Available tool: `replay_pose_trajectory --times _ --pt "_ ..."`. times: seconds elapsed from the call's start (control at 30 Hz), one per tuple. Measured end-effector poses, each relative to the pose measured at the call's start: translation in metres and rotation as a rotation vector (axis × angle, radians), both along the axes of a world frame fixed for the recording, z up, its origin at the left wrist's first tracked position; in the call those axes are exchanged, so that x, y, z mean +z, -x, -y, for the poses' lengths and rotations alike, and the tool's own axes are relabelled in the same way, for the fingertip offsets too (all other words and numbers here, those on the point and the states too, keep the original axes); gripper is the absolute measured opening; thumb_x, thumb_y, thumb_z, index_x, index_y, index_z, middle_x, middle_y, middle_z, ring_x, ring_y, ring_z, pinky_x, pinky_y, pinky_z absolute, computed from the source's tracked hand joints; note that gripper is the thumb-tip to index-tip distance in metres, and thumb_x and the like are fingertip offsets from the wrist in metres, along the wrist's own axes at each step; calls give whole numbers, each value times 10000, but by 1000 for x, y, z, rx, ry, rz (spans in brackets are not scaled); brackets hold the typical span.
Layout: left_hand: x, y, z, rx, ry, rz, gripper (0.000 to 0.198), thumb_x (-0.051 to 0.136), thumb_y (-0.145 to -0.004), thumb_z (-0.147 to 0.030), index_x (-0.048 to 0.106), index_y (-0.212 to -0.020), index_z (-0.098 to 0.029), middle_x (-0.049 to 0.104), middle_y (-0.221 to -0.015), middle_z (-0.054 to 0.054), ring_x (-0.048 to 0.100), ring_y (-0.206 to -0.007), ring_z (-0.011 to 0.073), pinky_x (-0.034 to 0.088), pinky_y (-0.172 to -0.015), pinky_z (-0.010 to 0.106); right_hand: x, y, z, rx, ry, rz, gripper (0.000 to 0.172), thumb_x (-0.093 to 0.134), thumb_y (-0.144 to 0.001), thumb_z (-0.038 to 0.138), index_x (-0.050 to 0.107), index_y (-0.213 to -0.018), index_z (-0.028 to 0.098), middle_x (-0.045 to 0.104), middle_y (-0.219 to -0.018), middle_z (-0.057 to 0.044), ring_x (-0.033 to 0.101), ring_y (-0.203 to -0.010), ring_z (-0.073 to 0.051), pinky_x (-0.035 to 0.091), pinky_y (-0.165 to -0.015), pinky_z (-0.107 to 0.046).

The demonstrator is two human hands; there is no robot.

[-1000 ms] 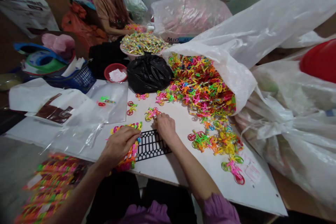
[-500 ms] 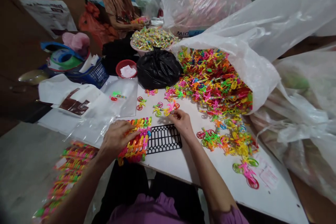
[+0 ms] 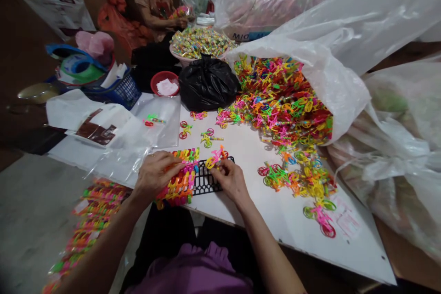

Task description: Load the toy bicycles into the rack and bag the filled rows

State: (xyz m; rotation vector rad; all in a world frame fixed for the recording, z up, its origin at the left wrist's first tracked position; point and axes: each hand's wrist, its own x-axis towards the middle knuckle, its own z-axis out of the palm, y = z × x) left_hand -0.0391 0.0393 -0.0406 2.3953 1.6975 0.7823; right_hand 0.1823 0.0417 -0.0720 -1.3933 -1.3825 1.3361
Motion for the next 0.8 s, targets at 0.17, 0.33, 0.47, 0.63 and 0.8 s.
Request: replay_pose_trajectory --times 0.17,0.33,0.47,0.63,0.8 --pt "16 -2 11 -3 -134 -17 259 567 -819 -356 629 -999 -180 618 -903 51 567 -875 181 428 -805 311 1 -1 9 89 -118 173 128 568 -728 282 606 -786 174 545 -667 13 466 -591 -112 359 -539 -214" --pt "23 -21 12 -40 -56 -50 268 569 -812 -315 603 -1037 -173 618 -973 63 557 -937 201 435 -838 328 -11 11 33 96 -63 113 122 560 -739 247 618 -824 182 637 -775 -17 574 -681 -141 444 -655 -252" --pt "13 -29 1 -27 125 -100 220 530 -833 -295 626 -979 -161 634 -904 63 576 -879 208 447 -805 340 -4 14 30 -6 -82 87 195 570 -755 300 631 -893 177 660 -817 -36 598 -712 -160 464 -685 -280" --pt "4 -23 -3 20 112 45 215 486 -862 -318 647 -877 -177 657 -858 41 588 -849 169 447 -792 293 -7 34 10 5 -156 48 187 590 -741 292 646 -891 196 660 -818 -25 590 -701 -151 464 -656 -260" --pt "9 -24 1 2 59 15 239 489 -858 -356 644 -912 -183 650 -872 48 583 -859 172 449 -801 299 -13 37 11 -56 -77 -74 216 577 -739 316 628 -899 180 640 -743 -16 575 -632 -141 461 -595 -250"
